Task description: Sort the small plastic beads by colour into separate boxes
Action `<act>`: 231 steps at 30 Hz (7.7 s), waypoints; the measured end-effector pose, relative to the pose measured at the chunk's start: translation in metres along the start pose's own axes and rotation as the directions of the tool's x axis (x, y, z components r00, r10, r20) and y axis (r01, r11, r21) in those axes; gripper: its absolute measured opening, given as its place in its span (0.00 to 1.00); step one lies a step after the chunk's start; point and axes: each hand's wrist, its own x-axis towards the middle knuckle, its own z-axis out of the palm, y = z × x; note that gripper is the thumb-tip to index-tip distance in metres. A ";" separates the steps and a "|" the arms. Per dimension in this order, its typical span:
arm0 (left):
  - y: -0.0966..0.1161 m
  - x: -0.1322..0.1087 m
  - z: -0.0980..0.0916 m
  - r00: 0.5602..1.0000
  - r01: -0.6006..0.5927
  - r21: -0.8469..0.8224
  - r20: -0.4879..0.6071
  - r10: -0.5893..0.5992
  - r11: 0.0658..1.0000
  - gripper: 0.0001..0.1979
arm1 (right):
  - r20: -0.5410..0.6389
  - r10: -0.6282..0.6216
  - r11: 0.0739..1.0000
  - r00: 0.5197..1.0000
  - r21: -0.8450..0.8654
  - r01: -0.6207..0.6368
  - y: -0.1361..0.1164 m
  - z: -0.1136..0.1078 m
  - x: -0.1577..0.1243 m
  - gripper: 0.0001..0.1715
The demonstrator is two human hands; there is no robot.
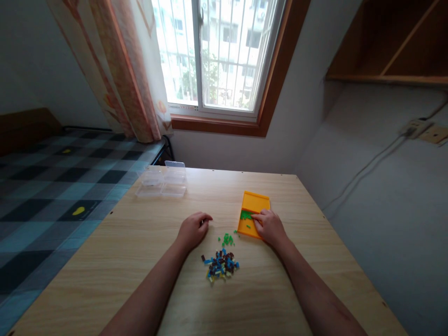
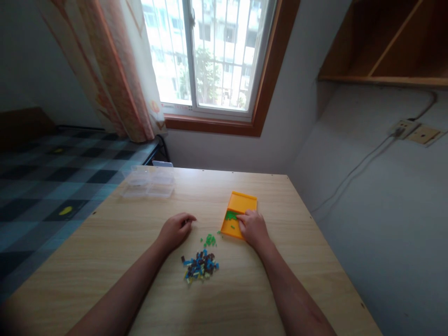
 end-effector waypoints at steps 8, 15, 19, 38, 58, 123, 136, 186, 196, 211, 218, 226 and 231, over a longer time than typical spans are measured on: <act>-0.002 0.000 0.001 1.000 -0.002 -0.001 0.006 0.002 1.000 0.13 | -0.046 0.044 0.999 0.998 -0.006 -0.045 0.003 -0.004 -0.003 0.16; -0.001 0.000 0.000 1.000 0.002 -0.002 0.010 -0.002 1.000 0.13 | -0.017 0.034 0.999 0.999 -0.014 -0.034 0.003 -0.004 -0.006 0.16; -0.002 -0.001 0.001 1.000 0.001 -0.004 0.010 -0.001 1.000 0.13 | 0.004 0.041 0.998 0.999 -0.039 -0.040 0.001 -0.004 -0.007 0.17; -0.004 0.000 0.002 1.000 0.000 -0.009 0.014 0.000 1.000 0.13 | 0.027 0.035 0.999 0.999 -0.037 -0.034 0.004 -0.011 -0.005 0.12; -0.005 0.002 0.001 1.000 0.005 -0.033 0.026 -0.004 0.999 0.13 | 0.034 0.026 0.994 0.999 -0.103 -0.022 -0.007 -0.010 0.021 0.13; -0.002 0.000 0.000 1.000 0.008 -0.042 0.006 -0.008 0.999 0.13 | 0.037 0.126 0.988 0.991 -0.095 -0.122 -0.010 -0.007 0.010 0.15; 0.000 0.001 -0.001 1.000 0.015 -0.037 0.024 -0.014 0.999 0.13 | 0.013 0.116 0.991 0.993 -0.064 -0.115 -0.010 -0.010 0.007 0.16; -0.004 0.001 0.000 1.000 0.004 -0.038 0.005 -0.004 0.999 0.14 | 0.009 0.133 0.989 0.991 -0.069 -0.132 -0.001 -0.010 0.004 0.15; -0.002 0.001 -0.001 1.000 0.013 -0.042 0.015 -0.012 0.999 0.13 | 0.019 0.132 0.989 0.991 -0.076 -0.130 -0.004 -0.007 0.005 0.16; 0.005 -0.001 -0.014 0.967 -0.089 -0.104 0.228 0.111 0.991 0.09 | 0.065 -0.097 0.992 0.993 0.087 0.091 -0.030 -0.037 -0.037 0.14; 0.015 -0.010 -0.009 0.928 -0.186 -0.102 0.308 0.209 0.977 0.07 | 0.171 -0.117 0.978 0.978 0.190 0.083 -0.065 -0.025 -0.061 0.19; 0.016 -0.009 -0.002 0.929 -0.220 -0.042 0.296 0.223 0.975 0.06 | 0.137 -0.004 0.999 0.991 0.037 -0.001 -0.056 -0.023 -0.060 0.17; 0.016 -0.008 0.001 0.937 -0.206 -0.013 0.286 0.201 0.979 0.04 | 0.127 0.007 1.000 0.992 0.027 -0.011 -0.047 -0.024 -0.057 0.16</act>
